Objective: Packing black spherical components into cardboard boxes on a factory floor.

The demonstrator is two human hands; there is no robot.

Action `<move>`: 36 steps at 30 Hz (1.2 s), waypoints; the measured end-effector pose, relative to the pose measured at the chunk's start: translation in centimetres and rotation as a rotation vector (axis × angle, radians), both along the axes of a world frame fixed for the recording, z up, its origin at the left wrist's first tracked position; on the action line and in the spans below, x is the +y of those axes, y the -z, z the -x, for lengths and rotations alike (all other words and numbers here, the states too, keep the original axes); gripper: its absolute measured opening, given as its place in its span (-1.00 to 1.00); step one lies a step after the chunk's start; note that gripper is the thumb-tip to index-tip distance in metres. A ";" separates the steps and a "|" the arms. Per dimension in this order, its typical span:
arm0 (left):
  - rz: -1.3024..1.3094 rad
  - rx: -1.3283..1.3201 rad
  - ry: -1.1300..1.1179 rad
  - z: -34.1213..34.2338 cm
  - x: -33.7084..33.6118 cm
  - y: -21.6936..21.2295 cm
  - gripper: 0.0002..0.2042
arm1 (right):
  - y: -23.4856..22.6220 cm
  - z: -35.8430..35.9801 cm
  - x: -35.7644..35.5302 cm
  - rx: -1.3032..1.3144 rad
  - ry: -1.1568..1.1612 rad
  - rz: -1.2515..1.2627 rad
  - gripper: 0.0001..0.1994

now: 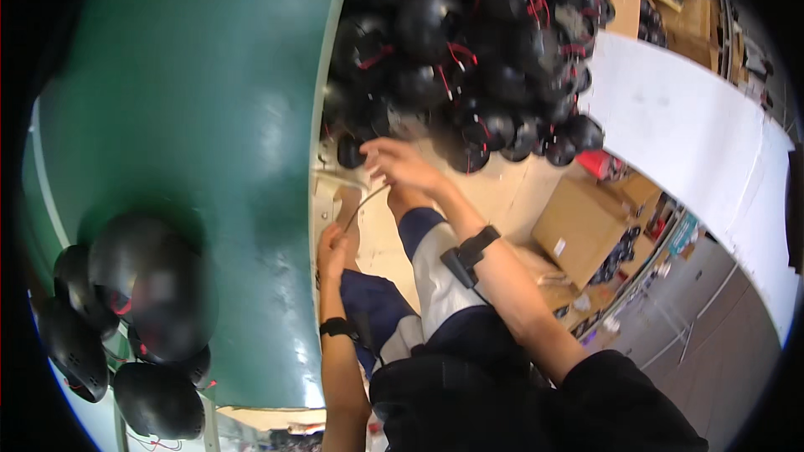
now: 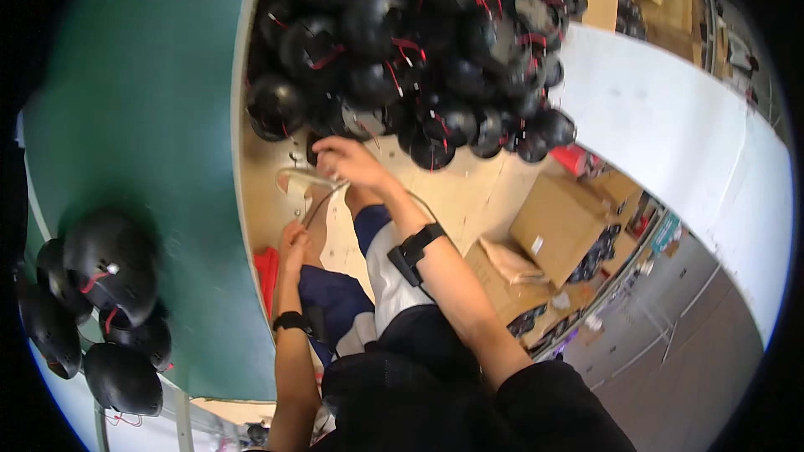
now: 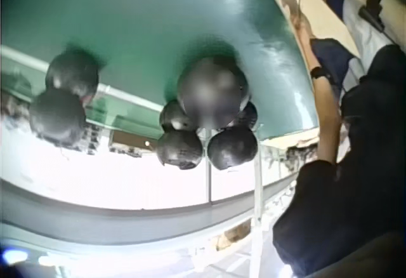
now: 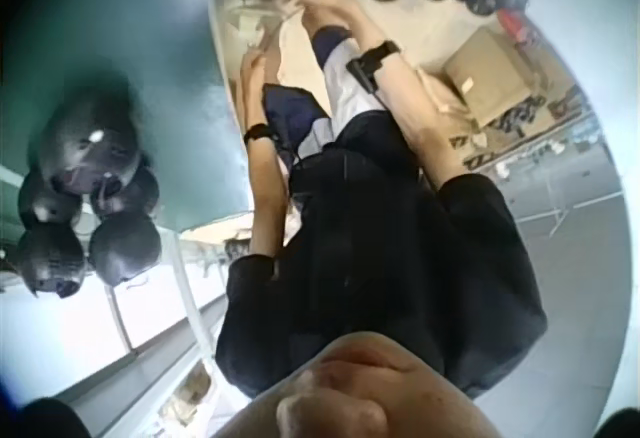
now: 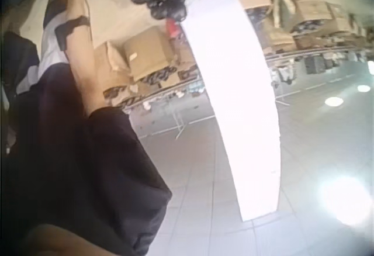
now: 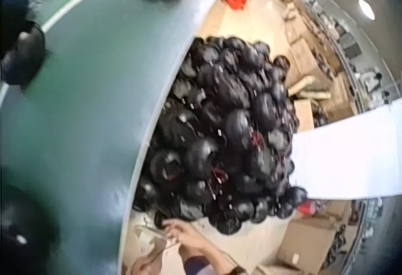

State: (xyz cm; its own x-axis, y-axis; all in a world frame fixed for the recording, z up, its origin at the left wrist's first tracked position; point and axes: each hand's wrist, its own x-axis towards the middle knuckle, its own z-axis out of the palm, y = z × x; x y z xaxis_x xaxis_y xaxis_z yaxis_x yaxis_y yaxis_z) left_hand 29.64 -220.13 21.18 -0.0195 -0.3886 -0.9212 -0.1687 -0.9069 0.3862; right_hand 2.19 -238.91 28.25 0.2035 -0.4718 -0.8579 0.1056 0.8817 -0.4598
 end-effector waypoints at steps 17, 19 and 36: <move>-0.032 -0.158 0.433 5.5 -8.4 6.1 -0.71 | 2.2 10.6 8.0 0.439 0.317 0.093 -0.55; 0.077 -0.282 0.494 2.8 -8.9 10.8 -0.75 | 4.6 10.8 7.6 0.644 0.164 0.234 -0.61; 0.505 -0.043 -0.222 5.6 -27.7 12.0 -0.37 | 5.4 10.0 4.5 0.485 0.143 0.350 -0.64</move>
